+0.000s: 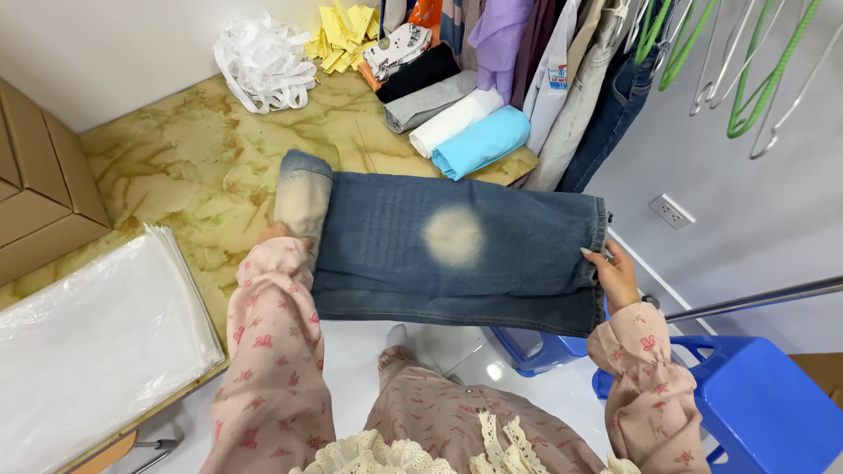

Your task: The person picks up folded jeans from a table, unfolds them, and places them on a hanger before hanging them on a clothing rack. They repeat this process with another pair of jeans, followed by a light blue shirt and a white shirt, organizing each item on the rack.

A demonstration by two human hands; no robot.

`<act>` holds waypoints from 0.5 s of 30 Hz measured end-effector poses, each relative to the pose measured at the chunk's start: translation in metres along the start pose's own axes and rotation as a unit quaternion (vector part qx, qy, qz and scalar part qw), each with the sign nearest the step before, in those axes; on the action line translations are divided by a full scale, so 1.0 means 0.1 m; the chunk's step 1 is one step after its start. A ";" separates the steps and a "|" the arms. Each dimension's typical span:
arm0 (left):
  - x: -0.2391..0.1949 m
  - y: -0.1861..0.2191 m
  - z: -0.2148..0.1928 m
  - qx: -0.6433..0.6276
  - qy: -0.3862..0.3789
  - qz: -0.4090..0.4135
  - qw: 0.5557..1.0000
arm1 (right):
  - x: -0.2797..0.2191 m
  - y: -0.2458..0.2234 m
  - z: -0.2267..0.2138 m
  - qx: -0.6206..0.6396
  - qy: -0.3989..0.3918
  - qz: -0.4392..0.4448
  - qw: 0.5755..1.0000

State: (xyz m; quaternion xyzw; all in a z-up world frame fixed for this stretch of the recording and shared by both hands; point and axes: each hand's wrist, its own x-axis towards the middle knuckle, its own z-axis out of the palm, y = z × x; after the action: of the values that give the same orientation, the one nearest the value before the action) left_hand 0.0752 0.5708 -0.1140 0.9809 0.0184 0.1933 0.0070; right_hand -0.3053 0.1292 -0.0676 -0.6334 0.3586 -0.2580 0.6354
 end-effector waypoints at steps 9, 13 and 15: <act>-1.01 -0.27 -1.44 -0.446 -0.091 0.125 0.881 | 0.31 0.78 0.24 -0.007 -0.042 0.020 0.999; -0.79 -0.28 -0.26 -0.599 -0.277 -0.039 0.750 | 0.34 0.98 0.56 -0.043 -0.104 0.053 0.992; -0.62 -0.14 0.30 -0.726 -0.495 -0.260 0.400 | 0.42 1.10 0.65 -0.058 -0.140 0.065 0.986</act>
State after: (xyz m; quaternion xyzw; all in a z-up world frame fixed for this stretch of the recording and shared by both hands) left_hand 0.0287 0.5821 -0.1653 0.4778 0.1187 -0.3967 0.7747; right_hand -0.2428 0.1439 -0.1854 -0.6742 0.3213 -0.1038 0.6568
